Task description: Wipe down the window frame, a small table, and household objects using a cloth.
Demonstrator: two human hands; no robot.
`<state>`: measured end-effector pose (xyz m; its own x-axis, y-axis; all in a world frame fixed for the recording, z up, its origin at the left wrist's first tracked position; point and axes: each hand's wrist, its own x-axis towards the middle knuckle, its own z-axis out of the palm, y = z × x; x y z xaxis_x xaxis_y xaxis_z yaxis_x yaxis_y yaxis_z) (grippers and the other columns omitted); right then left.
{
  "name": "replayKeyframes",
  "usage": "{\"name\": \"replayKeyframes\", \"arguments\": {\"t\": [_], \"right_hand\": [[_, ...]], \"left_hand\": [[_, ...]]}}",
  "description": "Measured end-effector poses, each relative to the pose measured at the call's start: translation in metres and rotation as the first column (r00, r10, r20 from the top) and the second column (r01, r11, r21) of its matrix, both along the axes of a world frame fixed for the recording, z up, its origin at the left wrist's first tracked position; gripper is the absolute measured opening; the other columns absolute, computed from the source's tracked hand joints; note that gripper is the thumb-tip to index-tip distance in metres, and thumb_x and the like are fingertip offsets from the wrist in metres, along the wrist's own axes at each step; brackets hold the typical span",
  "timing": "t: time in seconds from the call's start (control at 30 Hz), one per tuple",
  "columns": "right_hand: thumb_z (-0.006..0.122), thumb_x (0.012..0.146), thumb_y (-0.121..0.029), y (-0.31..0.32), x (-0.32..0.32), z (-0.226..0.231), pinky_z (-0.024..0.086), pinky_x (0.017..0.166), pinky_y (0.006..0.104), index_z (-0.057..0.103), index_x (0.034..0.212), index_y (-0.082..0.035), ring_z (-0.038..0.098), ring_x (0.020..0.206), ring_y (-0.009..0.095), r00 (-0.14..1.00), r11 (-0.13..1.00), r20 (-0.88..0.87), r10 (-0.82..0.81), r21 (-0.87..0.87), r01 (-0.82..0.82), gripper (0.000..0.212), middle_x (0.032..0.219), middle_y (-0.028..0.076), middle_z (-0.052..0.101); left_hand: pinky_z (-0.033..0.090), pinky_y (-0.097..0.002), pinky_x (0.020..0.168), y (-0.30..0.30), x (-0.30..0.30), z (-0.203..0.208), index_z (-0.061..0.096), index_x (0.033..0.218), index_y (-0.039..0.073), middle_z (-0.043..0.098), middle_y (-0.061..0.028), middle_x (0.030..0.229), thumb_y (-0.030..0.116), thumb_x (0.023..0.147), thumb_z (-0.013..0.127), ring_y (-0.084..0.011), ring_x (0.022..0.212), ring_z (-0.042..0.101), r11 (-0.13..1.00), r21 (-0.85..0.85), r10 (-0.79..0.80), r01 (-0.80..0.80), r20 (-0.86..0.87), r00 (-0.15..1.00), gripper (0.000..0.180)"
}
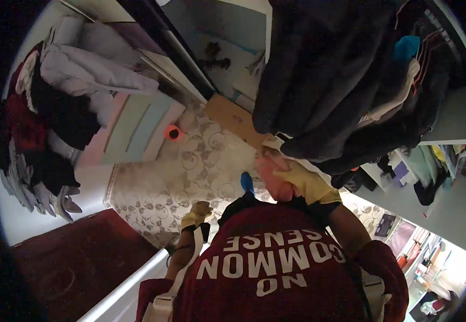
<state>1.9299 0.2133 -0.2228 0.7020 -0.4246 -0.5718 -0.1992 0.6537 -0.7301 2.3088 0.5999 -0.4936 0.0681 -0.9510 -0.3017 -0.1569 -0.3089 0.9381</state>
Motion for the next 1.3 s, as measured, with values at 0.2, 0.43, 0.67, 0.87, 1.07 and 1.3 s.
{"name": "replayKeyframes", "arguments": {"t": [0.2, 0.43, 0.67, 0.87, 1.07, 1.3], "right_hand": [[0.072, 0.089, -0.023, -0.006, -0.005, -0.035, 0.051, 0.087, 0.0293, 0.057, 0.134, -0.003, 0.064, 0.100, 0.016, 0.975, 0.987, -0.159, 0.156, -0.018, -0.161, 0.052, 0.115, 0.008, 0.069], [0.074, 0.084, -0.036, -0.017, 0.013, 0.036, 0.051, 0.091, 0.0389, 0.062, 0.124, -0.003, 0.067, 0.105, 0.032, 0.836, 0.841, -0.477, 0.270, -0.306, -0.447, 0.053, 0.113, 0.018, 0.069], [0.072, 0.082, -0.036, -0.017, -0.001, -0.003, 0.050, 0.089, 0.0410, 0.063, 0.120, -0.006, 0.067, 0.105, 0.036, 0.818, 0.722, -0.543, 0.188, -0.488, -0.490, 0.050, 0.112, 0.019, 0.069], [0.071, 0.084, -0.032, -0.027, -0.008, 0.038, 0.051, 0.082, 0.0415, 0.063, 0.112, -0.004, 0.068, 0.095, 0.034, 0.821, 0.836, -0.505, 0.266, -0.304, -0.458, 0.040, 0.103, 0.017, 0.070], [0.073, 0.083, -0.033, -0.026, -0.010, 0.055, 0.051, 0.077, 0.0390, 0.063, 0.107, -0.003, 0.069, 0.087, 0.030, 0.877, 0.903, -0.440, 0.192, -0.271, -0.334, 0.040, 0.096, 0.015, 0.070], [0.075, 0.081, -0.033, -0.023, -0.011, 0.046, 0.052, 0.077, 0.0410, 0.064, 0.107, -0.002, 0.069, 0.089, 0.032, 0.859, 0.894, -0.474, 0.195, -0.275, -0.355, 0.042, 0.097, 0.017, 0.070]], "left_hand": [[0.052, -0.0465, 0.074, -0.049, -0.007, 0.022, 0.058, 0.091, 0.008, 0.064, -0.0129, 0.089, 0.022, 0.082, 0.075, -0.0375, 0.089, 0.064, 0.917, 0.192, -0.400, 0.351, 0.475, 0.784, 0.024], [0.052, -0.0429, 0.076, -0.029, 0.009, 0.036, 0.058, 0.098, 0.009, 0.064, -0.0129, 0.092, 0.023, 0.088, 0.070, -0.0324, 0.093, 0.065, 0.951, 0.177, -0.285, 0.254, 0.185, 0.940, 0.021], [0.051, -0.0354, 0.093, -0.043, 0.004, 0.039, 0.056, 0.125, 0.010, 0.065, -0.0065, 0.123, 0.025, 0.104, 0.044, -0.0267, 0.110, 0.061, 0.802, 0.597, 0.171, -0.003, -0.224, 0.959, 0.028], [0.052, -0.0392, 0.094, -0.041, 0.031, 0.021, 0.059, 0.125, 0.006, 0.068, -0.0123, 0.121, 0.029, 0.096, 0.059, -0.0297, 0.111, 0.064, 0.926, 0.267, -0.323, 0.266, 0.199, 0.925, 0.037], [0.056, -0.0363, 0.086, -0.070, -0.002, 0.035, 0.053, 0.126, 0.006, 0.066, -0.0130, 0.119, 0.024, 0.101, 0.057, -0.0241, 0.105, 0.065, 0.951, 0.244, -0.212, 0.192, 0.058, 0.976, 0.032], [0.057, -0.0354, 0.079, -0.105, -0.004, 0.065, 0.056, 0.123, 0.004, 0.070, -0.0108, 0.107, 0.017, 0.096, 0.064, -0.0248, 0.092, 0.069, 0.675, 0.462, -0.733, 0.575, 0.502, 0.458, 0.032]]}}
